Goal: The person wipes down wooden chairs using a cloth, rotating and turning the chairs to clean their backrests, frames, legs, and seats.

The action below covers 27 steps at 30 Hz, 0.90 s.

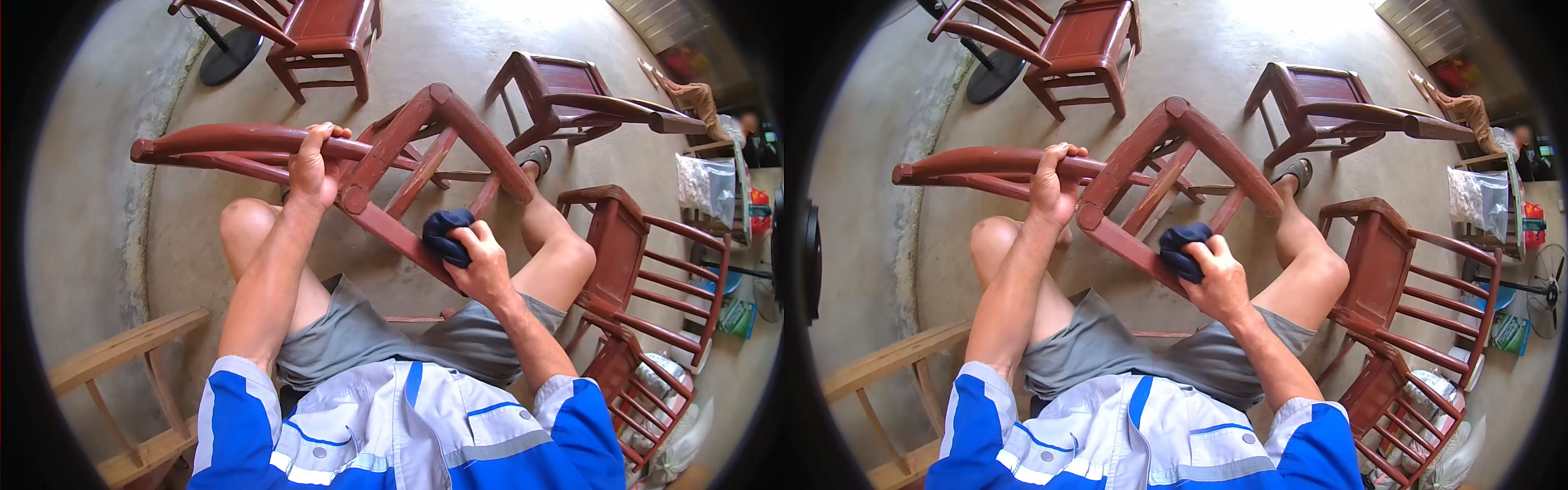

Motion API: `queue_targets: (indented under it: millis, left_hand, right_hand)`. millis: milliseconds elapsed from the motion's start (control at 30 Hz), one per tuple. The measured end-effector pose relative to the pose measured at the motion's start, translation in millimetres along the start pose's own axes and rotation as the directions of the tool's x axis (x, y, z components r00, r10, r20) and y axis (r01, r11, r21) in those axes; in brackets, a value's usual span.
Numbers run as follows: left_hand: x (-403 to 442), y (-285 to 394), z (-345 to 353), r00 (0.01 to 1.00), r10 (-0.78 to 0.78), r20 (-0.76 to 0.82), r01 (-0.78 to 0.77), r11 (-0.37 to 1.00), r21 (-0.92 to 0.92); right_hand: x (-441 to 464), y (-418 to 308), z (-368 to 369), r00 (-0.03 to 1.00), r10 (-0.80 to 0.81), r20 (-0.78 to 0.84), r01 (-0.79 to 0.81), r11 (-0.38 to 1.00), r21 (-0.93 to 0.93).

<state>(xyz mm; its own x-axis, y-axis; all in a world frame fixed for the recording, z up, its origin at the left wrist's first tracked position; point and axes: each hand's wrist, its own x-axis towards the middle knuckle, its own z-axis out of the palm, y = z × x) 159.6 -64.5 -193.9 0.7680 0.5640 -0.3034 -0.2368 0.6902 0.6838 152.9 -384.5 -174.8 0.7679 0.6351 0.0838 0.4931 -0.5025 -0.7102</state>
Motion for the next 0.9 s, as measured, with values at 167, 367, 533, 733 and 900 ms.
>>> queue_targets:
  millis: [167,367,533,733,900]
  left_hand:
    - [-2,-1,-1,0.999,0.031,0.029,-0.031,0.999,0.020]
    - [6,-3,-1,0.999,0.037,-0.005,-0.037,0.999,-0.005]
    - [12,0,-8,0.998,-0.015,-0.057,0.012,0.998,-0.055]
    - [18,3,-16,0.995,-0.068,-0.076,0.062,0.995,-0.073]
    - [17,9,-3,0.995,-0.064,-0.077,0.048,0.979,-0.198]
  right_hand:
    - [51,-52,43,0.964,-0.240,-0.116,0.239,0.971,-0.028]
    - [60,-89,61,0.918,-0.277,-0.283,0.269,0.961,-0.067]
    - [1,-66,55,0.972,-0.198,-0.130,0.179,0.974,-0.139]
    - [-80,-14,-1,0.988,0.132,0.080,-0.100,0.942,-0.321]
    - [-81,3,-7,0.941,0.335,0.042,-0.311,0.908,-0.282]
